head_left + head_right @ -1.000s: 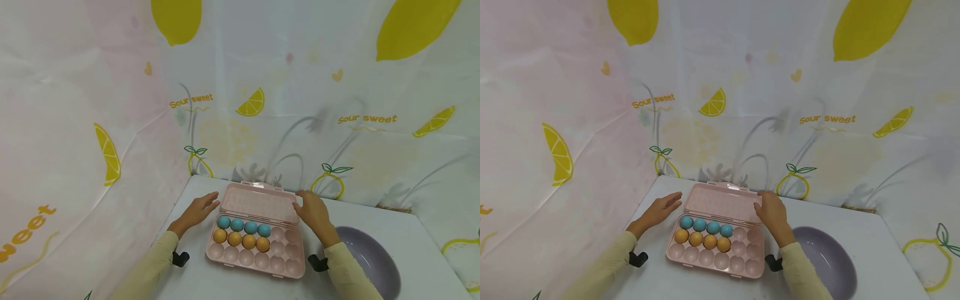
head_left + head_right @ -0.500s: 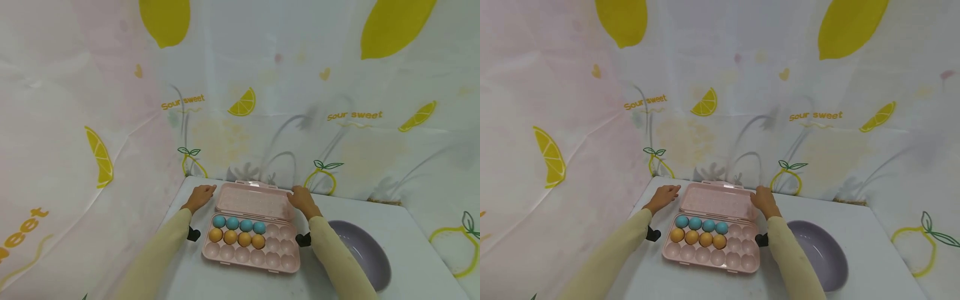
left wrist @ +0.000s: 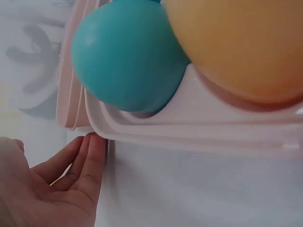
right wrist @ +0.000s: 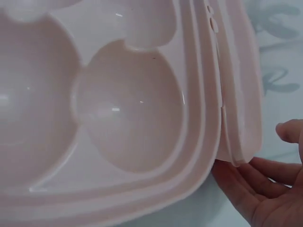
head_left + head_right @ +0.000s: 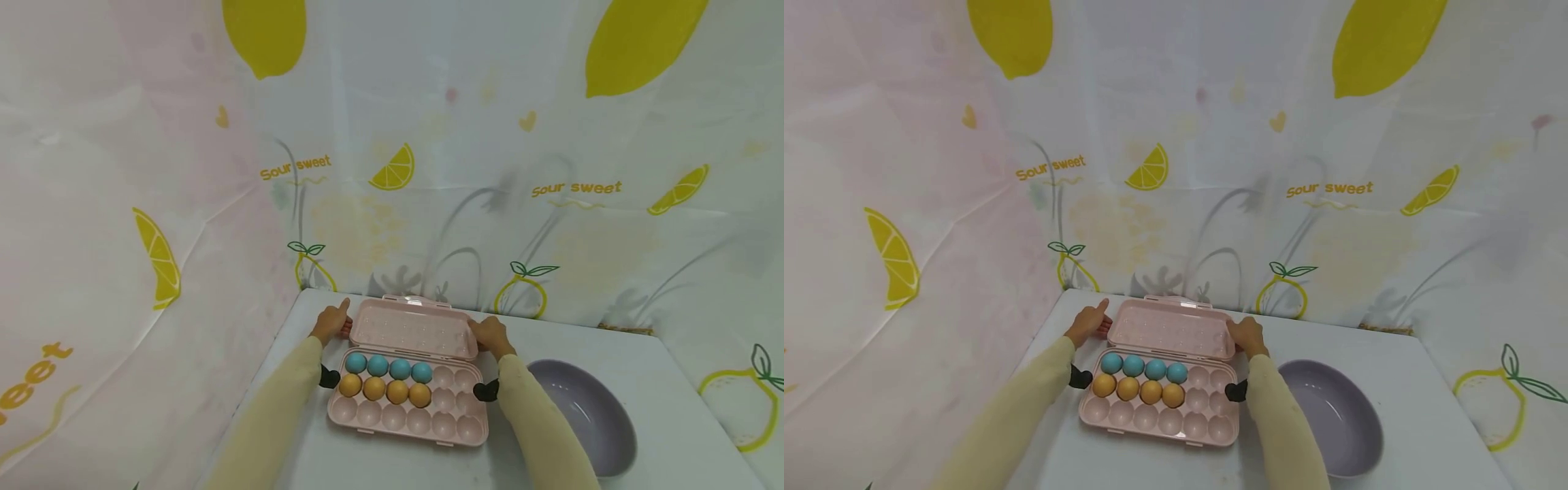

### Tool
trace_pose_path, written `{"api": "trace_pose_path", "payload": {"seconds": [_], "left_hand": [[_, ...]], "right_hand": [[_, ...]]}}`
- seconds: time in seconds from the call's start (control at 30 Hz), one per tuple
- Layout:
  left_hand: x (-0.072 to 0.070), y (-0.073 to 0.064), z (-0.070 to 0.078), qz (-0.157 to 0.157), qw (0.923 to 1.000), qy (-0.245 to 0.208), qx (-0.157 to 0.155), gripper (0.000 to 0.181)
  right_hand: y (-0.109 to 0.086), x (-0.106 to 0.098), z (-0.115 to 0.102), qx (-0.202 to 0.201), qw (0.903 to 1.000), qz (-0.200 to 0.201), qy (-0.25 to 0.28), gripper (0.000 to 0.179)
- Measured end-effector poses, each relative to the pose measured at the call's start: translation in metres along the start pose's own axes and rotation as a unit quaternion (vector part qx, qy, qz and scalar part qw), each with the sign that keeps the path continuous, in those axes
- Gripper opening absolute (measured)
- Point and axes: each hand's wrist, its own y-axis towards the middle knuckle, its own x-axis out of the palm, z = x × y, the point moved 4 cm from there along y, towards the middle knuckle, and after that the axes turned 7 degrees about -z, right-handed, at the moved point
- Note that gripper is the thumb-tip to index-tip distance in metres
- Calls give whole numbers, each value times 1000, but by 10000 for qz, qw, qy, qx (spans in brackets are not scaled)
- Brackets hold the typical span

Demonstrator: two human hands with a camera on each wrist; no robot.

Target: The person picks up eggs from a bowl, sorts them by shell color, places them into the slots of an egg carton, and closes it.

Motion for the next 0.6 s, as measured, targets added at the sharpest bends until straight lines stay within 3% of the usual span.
{"api": "trace_pose_path", "payload": {"seconds": [0.2,0.43,0.6], "left_hand": [[7,-3,0,82,9989,465,-35,66],[8,-5,3,153,9994,310,12,66],[3,-4,7,182,9993,-64,329,65]], "right_hand": [[4,8,7,250,9991,70,333,52],[1,5,3,276,9989,115,364,52],[-5,-5,-3,-122,9975,482,512,46]]}}
